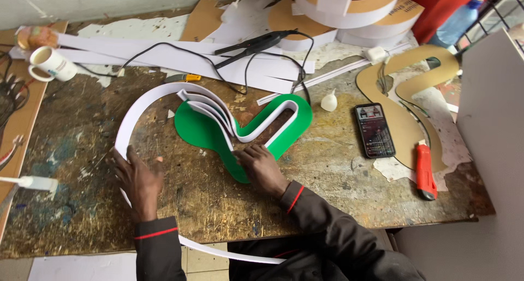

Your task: The person applies adhesive to a flexible white plastic strip and attaches it along the contoured edge of a green acrylic letter to form the side wall of a sign.

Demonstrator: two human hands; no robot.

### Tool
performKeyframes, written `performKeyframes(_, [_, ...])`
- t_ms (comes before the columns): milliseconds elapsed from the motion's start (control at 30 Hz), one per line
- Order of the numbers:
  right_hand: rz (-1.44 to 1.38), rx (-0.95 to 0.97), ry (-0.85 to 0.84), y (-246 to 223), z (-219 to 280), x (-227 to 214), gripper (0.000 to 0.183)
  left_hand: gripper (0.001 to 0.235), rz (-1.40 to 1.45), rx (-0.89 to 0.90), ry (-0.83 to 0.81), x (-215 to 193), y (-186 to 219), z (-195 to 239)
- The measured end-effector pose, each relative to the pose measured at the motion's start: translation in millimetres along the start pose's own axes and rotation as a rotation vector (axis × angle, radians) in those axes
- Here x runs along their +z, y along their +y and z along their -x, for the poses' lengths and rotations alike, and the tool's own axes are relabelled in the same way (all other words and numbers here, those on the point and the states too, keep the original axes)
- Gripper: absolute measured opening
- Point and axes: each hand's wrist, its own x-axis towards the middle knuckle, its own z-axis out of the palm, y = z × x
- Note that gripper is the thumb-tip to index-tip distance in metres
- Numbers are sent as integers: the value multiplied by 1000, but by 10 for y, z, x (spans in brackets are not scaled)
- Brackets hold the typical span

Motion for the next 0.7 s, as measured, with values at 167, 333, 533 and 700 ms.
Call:
performKeyframes(167, [14,3,-18,144,60,-8,19,66,120,-34,12,-35,-152,-136])
performKeyframes(333, [-12,-37,-51,200,62,-27,21,56,284,10,54,772,-1086,-983])
performKeyframes(533, [-14,-75,-53,176,22,-159,22,74,179,-112,-83,1268,-1338,-2006])
performKeyframes(700, [-50,-54,-78,165,77,-334,21,71,273,-102,-145,1443,-866,-2211])
